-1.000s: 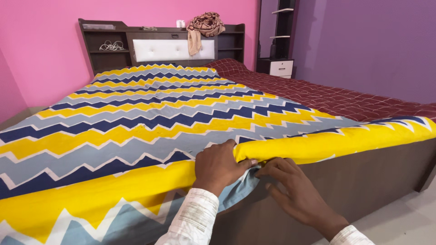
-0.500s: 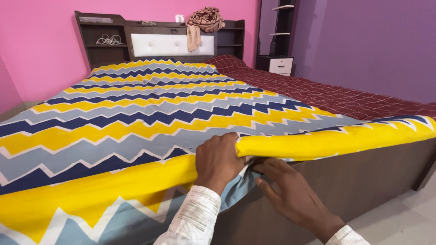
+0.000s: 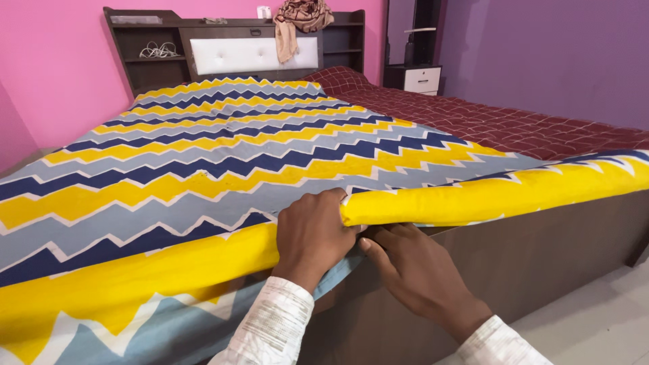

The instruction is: The person folds a patterned bed sheet on a bed by hand. They repeatedly roll and tuck the edge of the sheet to create a neat fold along the side of the bed.

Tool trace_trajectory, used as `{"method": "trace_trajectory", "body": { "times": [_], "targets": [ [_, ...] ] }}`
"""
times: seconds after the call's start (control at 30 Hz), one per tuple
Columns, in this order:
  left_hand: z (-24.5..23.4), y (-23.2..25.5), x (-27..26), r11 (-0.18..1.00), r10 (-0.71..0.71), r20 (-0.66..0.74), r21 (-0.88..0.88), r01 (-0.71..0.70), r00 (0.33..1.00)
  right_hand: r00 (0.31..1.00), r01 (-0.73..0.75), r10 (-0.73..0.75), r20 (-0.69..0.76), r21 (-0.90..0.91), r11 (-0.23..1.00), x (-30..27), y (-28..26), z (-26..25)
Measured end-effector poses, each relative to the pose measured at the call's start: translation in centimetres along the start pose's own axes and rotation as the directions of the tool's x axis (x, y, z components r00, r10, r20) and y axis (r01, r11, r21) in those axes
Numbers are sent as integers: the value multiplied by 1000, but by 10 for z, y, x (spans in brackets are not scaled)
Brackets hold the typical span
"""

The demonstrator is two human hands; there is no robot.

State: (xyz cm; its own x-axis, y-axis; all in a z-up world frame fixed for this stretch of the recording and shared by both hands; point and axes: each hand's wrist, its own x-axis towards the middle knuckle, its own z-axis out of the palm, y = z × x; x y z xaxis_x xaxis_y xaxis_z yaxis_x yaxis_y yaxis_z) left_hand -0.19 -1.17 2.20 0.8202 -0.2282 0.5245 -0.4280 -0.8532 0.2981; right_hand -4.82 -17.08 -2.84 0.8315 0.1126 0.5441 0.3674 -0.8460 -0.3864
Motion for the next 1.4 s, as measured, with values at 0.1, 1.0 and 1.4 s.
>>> {"method": "trace_trajectory", "body": {
  "times": [0.1,1.0,1.4],
  "targets": [
    [3,0,0,1000,-18,-3,-1,18,1000,1000,12,-12,-3,-12,1000,4,4,6],
    [-17,-35,1,987,-114,198,138,87,974,984,143,-163,68,237,961,-5,57,-39],
    [-17,-56,-39,964,-22,-23,264,27,1000,974,180,-116,-195,353,918,5,31,12]
  ]
}}
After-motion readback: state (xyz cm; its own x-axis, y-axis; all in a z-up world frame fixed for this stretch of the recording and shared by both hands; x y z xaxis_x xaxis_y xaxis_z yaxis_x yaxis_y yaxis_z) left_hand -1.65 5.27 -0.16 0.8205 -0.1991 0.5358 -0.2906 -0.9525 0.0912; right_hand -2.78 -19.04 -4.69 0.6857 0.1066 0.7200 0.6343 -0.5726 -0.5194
